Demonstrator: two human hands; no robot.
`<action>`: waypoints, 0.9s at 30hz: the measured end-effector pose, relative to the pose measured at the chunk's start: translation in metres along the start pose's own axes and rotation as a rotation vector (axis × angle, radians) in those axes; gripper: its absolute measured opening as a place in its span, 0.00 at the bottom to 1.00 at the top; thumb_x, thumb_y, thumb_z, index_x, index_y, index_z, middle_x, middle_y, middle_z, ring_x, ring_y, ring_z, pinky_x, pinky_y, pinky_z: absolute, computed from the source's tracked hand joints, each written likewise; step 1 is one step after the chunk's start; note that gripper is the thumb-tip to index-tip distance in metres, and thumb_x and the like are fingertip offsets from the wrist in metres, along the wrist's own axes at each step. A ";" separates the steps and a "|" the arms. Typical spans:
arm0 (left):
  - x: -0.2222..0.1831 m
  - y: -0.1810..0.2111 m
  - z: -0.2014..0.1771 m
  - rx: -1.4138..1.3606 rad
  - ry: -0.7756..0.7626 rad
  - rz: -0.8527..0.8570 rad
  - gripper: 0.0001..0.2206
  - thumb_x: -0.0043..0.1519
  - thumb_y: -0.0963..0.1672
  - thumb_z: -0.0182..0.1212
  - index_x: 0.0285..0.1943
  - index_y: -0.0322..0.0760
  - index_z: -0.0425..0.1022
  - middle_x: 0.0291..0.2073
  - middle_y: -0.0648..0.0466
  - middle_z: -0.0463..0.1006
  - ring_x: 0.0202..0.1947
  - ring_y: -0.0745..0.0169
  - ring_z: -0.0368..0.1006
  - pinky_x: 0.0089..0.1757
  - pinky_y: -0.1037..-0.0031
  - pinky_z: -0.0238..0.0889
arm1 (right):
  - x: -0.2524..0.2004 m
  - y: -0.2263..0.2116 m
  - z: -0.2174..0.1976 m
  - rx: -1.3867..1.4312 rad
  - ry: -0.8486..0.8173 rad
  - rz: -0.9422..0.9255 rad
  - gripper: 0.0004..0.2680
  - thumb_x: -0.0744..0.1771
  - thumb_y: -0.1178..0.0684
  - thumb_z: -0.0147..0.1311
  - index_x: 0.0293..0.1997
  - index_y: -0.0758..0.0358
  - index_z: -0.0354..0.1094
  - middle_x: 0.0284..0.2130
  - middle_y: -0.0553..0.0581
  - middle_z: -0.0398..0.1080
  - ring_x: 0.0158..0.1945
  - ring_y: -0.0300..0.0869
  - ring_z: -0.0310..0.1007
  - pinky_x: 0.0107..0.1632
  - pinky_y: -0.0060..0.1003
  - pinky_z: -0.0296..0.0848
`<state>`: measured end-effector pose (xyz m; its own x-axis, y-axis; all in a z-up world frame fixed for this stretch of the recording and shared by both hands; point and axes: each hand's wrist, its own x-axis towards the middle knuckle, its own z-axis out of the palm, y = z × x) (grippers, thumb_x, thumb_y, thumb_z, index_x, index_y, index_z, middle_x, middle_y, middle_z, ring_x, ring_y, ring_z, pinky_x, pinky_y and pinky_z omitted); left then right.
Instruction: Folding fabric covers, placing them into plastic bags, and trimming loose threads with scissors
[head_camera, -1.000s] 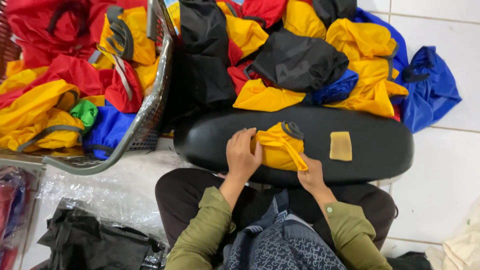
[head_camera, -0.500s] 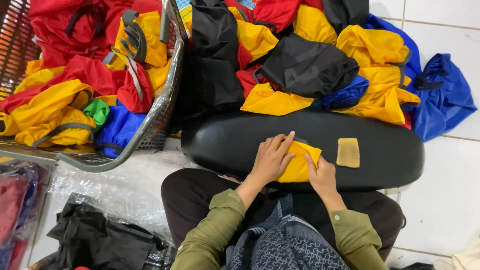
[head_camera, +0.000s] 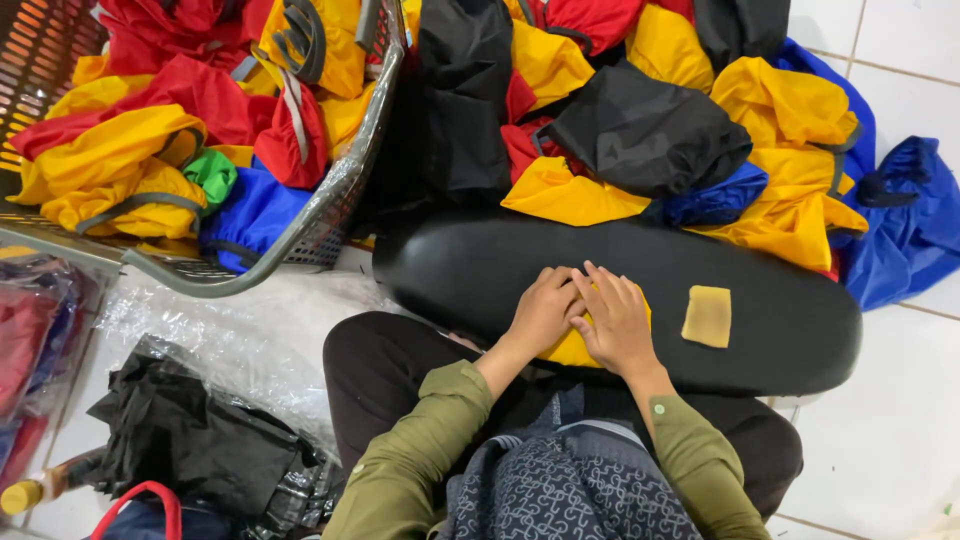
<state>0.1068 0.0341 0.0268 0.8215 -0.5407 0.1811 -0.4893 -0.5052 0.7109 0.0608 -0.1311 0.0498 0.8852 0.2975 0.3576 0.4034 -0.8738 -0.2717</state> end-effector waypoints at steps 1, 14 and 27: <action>0.000 0.000 0.000 -0.017 0.059 0.004 0.09 0.66 0.47 0.61 0.42 0.36 0.79 0.42 0.51 0.75 0.41 0.54 0.71 0.41 0.72 0.69 | 0.000 -0.001 0.002 -0.026 0.035 -0.004 0.26 0.71 0.31 0.30 0.74 0.54 0.57 0.62 0.60 0.65 0.62 0.55 0.67 0.61 0.54 0.63; -0.009 0.042 -0.052 -0.188 0.471 -0.330 0.22 0.61 0.48 0.70 0.61 0.36 0.75 0.45 0.46 0.79 0.45 0.47 0.76 0.44 0.64 0.74 | -0.018 0.013 0.026 -0.073 0.121 0.438 0.15 0.71 0.39 0.49 0.55 0.59 0.69 0.36 0.56 0.66 0.40 0.53 0.72 0.42 0.44 0.70; -0.019 0.040 -0.007 -1.016 0.333 -0.644 0.43 0.51 0.42 0.76 0.77 0.39 0.58 0.60 0.32 0.72 0.61 0.33 0.70 0.55 0.53 0.69 | -0.044 0.028 0.013 0.573 0.095 0.654 0.16 0.76 0.41 0.38 0.46 0.63 0.67 0.35 0.61 0.65 0.46 0.53 0.71 0.53 0.44 0.67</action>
